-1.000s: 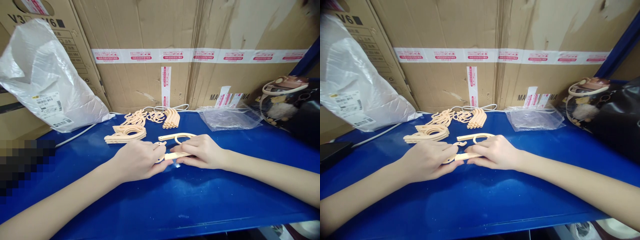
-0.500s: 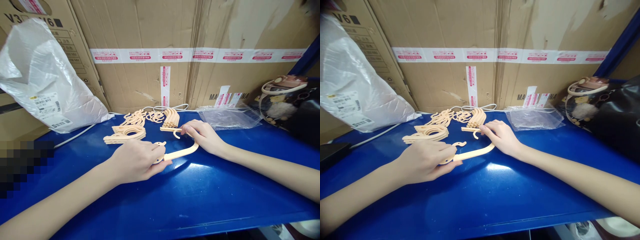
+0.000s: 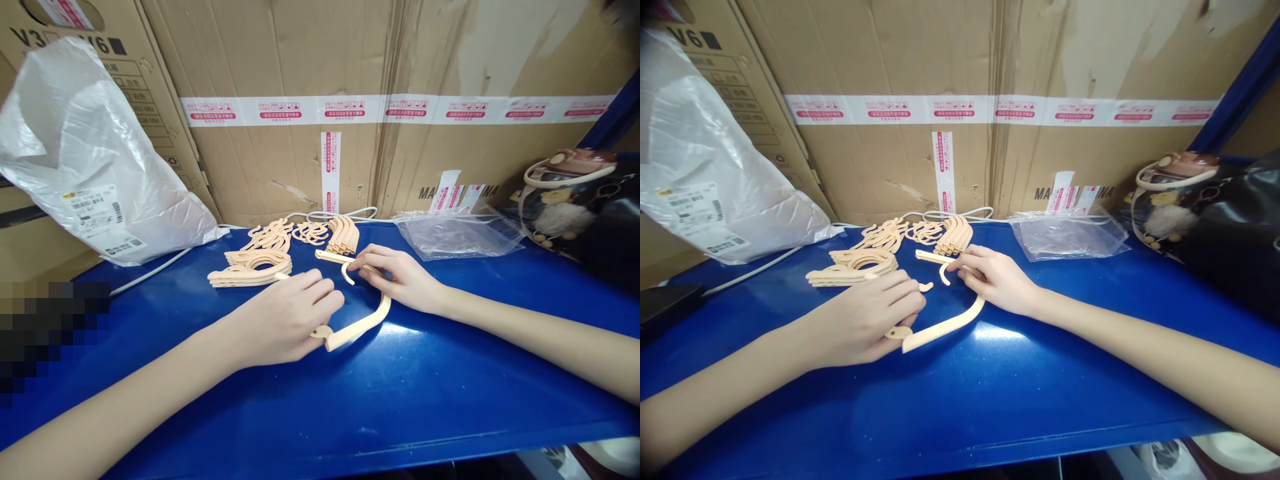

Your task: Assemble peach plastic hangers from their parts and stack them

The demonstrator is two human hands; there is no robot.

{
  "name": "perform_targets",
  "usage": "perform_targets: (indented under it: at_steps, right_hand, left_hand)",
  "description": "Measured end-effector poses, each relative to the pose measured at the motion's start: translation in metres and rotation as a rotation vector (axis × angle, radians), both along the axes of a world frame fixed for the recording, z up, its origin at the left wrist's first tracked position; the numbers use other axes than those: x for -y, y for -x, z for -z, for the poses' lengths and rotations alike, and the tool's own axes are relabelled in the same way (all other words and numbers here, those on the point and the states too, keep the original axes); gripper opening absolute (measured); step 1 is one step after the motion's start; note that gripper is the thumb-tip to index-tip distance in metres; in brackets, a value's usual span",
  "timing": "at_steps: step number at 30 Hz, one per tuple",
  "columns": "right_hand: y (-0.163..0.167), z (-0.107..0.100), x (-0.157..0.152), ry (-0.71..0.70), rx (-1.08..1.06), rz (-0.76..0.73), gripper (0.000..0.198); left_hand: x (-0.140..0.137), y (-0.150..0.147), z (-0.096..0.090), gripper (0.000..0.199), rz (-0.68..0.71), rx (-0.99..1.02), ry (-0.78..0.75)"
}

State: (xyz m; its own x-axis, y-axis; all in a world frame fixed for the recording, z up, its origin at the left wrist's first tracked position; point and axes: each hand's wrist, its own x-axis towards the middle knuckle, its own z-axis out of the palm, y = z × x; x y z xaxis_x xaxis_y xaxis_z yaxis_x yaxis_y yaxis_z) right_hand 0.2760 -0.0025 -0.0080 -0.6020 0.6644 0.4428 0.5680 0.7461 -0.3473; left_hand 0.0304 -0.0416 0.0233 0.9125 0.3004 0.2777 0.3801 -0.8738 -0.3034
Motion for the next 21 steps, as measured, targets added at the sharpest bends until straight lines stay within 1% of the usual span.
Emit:
perform_targets:
  at_steps: [2, 6, 10, 13, 18, 21]
  right_hand:
    - [0.0, 0.0, 0.001, 0.0, 0.007, 0.011, 0.024]
    - [0.001, -0.001, 0.002, -0.02, 0.029, 0.058, 0.022]
    - [0.002, 0.0, 0.002, -0.047, 0.042, 0.102, 0.021]
    - [0.002, 0.002, 0.002, -0.064, 0.041, 0.13, 0.02]
    - [0.002, 0.003, 0.001, -0.101, 0.047, 0.163, 0.016]
    - [0.002, 0.003, 0.001, -0.12, 0.063, 0.19, 0.014]
  left_hand:
    - [-0.004, 0.001, 0.0, 0.019, -0.001, 0.021, 0.012]
    - [-0.009, 0.004, 0.002, 0.016, -0.008, 0.106, -0.009]
    - [-0.011, 0.005, 0.004, 0.022, -0.055, 0.083, -0.001]
    - [-0.012, 0.006, 0.005, 0.025, -0.06, 0.052, 0.033]
    - [-0.016, 0.008, 0.006, 0.025, -0.045, 0.055, 0.087]
    - [-0.019, 0.009, 0.006, 0.022, -0.022, 0.059, 0.156]
